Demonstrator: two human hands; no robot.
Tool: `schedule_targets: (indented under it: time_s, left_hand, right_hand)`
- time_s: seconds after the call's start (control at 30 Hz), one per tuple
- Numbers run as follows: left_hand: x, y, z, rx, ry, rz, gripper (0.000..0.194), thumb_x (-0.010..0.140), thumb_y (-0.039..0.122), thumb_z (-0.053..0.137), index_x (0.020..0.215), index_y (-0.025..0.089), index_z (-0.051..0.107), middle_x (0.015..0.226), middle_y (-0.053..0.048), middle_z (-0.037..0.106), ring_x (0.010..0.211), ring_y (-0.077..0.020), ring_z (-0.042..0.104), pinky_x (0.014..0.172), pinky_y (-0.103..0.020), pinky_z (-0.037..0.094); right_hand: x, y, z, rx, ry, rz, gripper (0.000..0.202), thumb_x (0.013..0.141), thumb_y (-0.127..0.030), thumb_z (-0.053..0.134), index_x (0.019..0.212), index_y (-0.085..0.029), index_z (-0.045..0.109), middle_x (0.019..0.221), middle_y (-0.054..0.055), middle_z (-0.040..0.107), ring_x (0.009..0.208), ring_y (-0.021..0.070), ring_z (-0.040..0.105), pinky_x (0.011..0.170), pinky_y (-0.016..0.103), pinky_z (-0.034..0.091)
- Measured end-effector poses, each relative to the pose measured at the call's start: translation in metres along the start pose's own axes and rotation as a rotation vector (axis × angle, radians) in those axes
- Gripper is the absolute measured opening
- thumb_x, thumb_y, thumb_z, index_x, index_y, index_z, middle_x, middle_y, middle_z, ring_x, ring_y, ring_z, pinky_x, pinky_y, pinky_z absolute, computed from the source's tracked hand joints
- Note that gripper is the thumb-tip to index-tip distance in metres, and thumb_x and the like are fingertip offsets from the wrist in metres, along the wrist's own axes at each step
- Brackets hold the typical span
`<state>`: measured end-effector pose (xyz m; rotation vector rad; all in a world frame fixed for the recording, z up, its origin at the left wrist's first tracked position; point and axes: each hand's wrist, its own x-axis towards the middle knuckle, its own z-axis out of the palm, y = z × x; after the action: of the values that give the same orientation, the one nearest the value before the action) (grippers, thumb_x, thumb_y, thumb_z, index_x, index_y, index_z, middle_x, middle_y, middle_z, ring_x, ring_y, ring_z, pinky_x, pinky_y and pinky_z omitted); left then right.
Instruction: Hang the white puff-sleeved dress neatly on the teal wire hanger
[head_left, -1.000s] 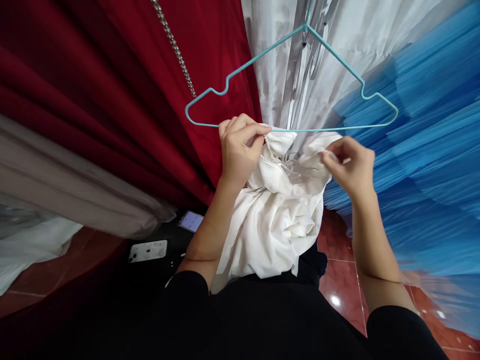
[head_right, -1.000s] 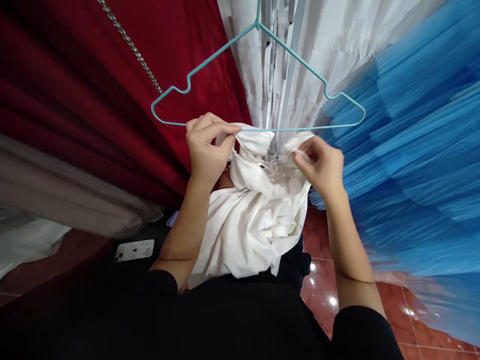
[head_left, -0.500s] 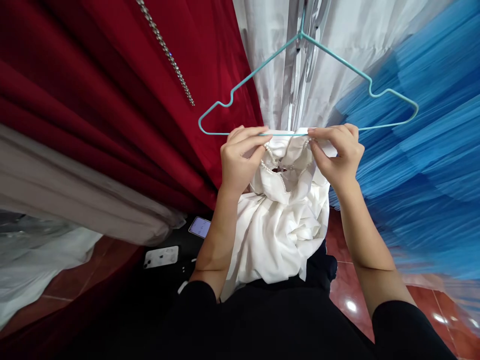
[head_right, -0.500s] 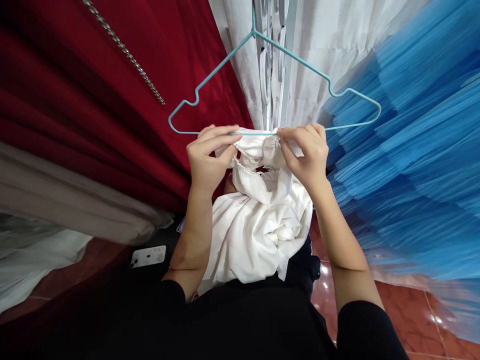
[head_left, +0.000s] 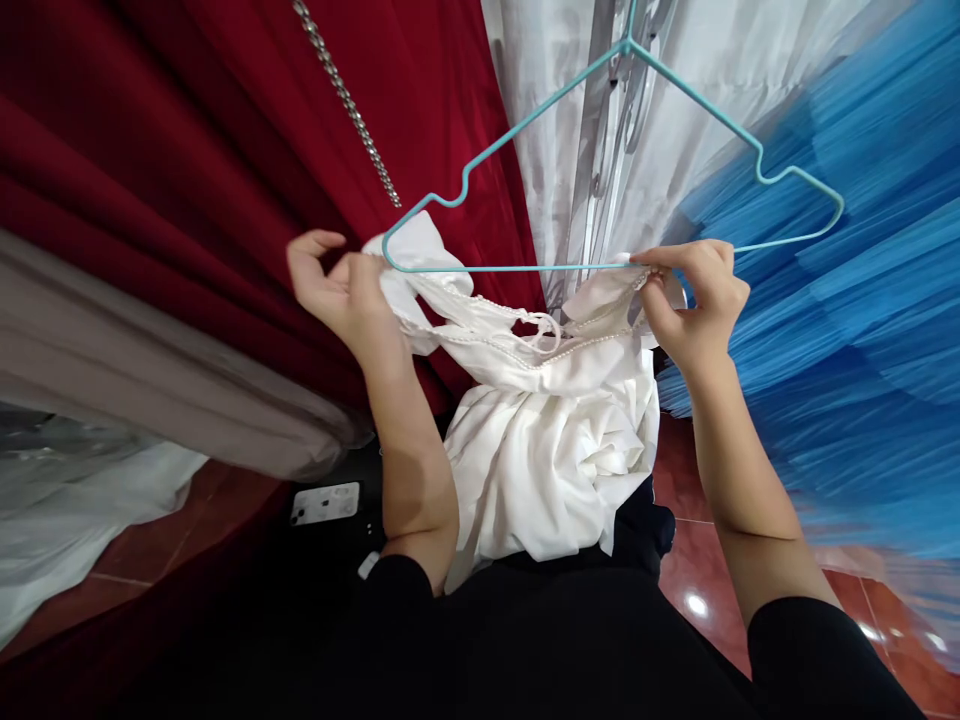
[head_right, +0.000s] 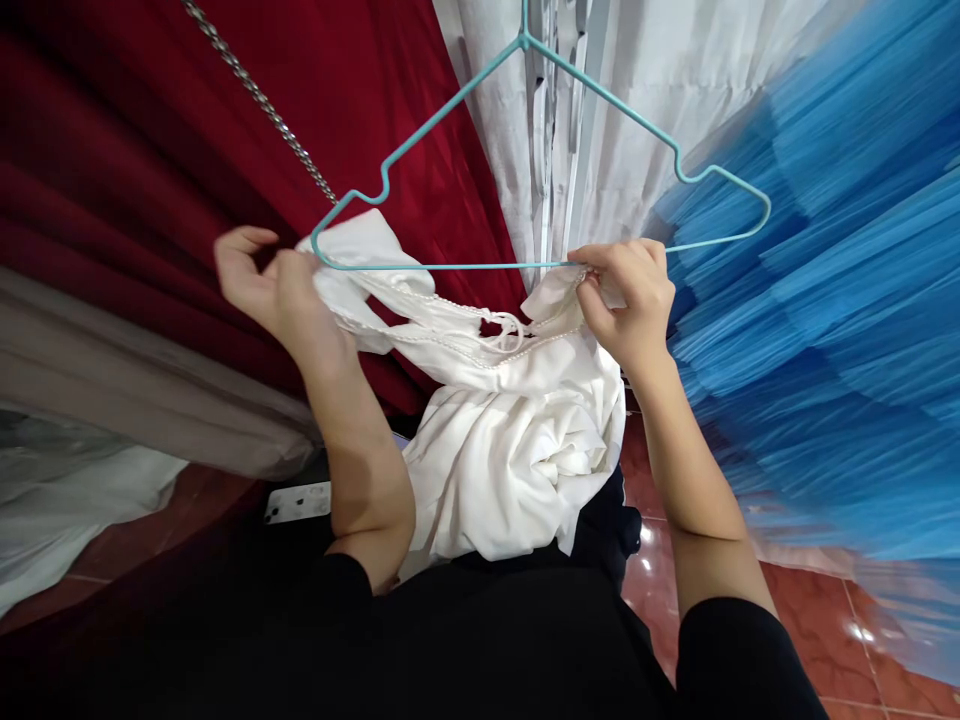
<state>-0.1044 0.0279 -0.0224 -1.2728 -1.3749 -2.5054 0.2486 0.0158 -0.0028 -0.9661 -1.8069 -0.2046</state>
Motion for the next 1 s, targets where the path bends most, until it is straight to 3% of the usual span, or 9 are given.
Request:
schedule_targets:
  time_s: [0.2,0.33,0.43,0.53,0.63,0.7,0.8,0.87,1.0]
  left_hand:
    - [0.046,0.034,0.03,0.127,-0.195,0.242,0.033,0.097,0.043,0.083,0.096,0.026,0.056,0.106,-0.001,0.062,0.068,-0.0091,0.061,0.062,-0.034,0.052]
    - [0.036,0.045,0.058,0.077,-0.449,0.422,0.041,0.1,0.058,0.084,0.113,0.028,0.06,0.1,0.005,0.062,0.067,-0.0035,0.056,0.052,-0.023,0.046]
    - [0.006,0.056,0.07,-0.074,-0.53,0.508,0.049,0.107,0.073,0.065,0.127,0.028,0.06,0.101,0.003,0.062,0.087,-0.0064,0.065,0.066,-0.024,0.054]
    - [-0.036,0.069,0.075,-0.006,-0.615,0.443,0.04,0.116,0.065,0.052,0.122,0.026,0.062,0.106,0.0,0.067,0.099,-0.0119,0.068,0.085,-0.032,0.058]
    - [-0.074,0.076,0.08,0.171,-0.834,0.312,0.018,0.118,0.035,0.054,0.116,0.027,0.069,0.113,-0.003,0.076,0.109,-0.0214,0.073,0.1,-0.041,0.055]
    - [-0.088,0.077,0.082,0.218,-0.881,0.295,0.018,0.112,0.02,0.058,0.111,0.026,0.074,0.109,-0.003,0.08,0.107,-0.0236,0.073,0.105,-0.043,0.051]
    - [-0.094,0.077,0.083,0.194,-0.837,0.291,0.022,0.107,0.012,0.06,0.106,0.025,0.078,0.102,-0.001,0.081,0.098,-0.0227,0.073,0.102,-0.041,0.048]
    - [-0.091,0.077,0.082,0.164,-0.834,0.281,0.024,0.106,0.01,0.061,0.106,0.026,0.079,0.1,0.0,0.081,0.095,-0.0222,0.072,0.099,-0.04,0.047]
    - [-0.081,0.077,0.078,0.145,-0.871,0.25,0.023,0.103,0.008,0.064,0.102,0.026,0.079,0.098,0.001,0.08,0.086,-0.0209,0.069,0.098,-0.041,0.045]
  right_hand:
    - [-0.002,0.0,0.0,-0.002,-0.1,0.069,0.025,0.098,-0.023,0.058,0.108,-0.034,0.078,0.104,0.002,0.082,0.097,0.0278,0.076,0.111,0.057,0.054]
    - [-0.003,0.0,0.002,-0.013,-0.083,0.052,0.024,0.098,-0.021,0.058,0.107,-0.033,0.077,0.103,0.002,0.082,0.096,0.0276,0.076,0.11,0.057,0.052]
    - [-0.005,0.001,0.005,0.007,-0.052,0.007,0.023,0.099,-0.021,0.057,0.106,-0.032,0.076,0.104,0.001,0.083,0.096,0.0269,0.077,0.108,0.056,0.052]
    - [-0.004,0.0,0.006,0.01,-0.022,-0.026,0.023,0.1,-0.021,0.055,0.104,-0.03,0.075,0.104,0.0,0.084,0.095,0.0251,0.077,0.105,0.053,0.052]
    - [-0.002,0.0,0.006,-0.009,0.013,-0.059,0.019,0.1,-0.022,0.057,0.106,-0.029,0.074,0.1,0.0,0.083,0.086,0.022,0.074,0.1,0.051,0.054]
    - [-0.002,-0.001,0.004,0.0,0.015,-0.092,0.017,0.1,-0.024,0.059,0.108,-0.028,0.073,0.099,0.001,0.082,0.085,0.0215,0.073,0.099,0.051,0.054]
    - [-0.012,-0.003,0.002,0.044,0.077,-0.113,0.012,0.099,-0.028,0.062,0.106,-0.029,0.072,0.111,0.004,0.078,0.104,0.0265,0.075,0.105,0.055,0.055]
    - [-0.023,-0.002,0.001,0.016,0.224,-0.068,0.009,0.097,-0.031,0.064,0.101,-0.029,0.072,0.112,0.007,0.071,0.11,0.0292,0.072,0.101,0.055,0.057]
    - [-0.037,0.02,-0.009,-0.085,0.449,0.214,0.009,0.09,-0.023,0.062,0.096,-0.027,0.067,0.084,0.001,0.06,0.077,0.0205,0.064,0.07,0.039,0.055]
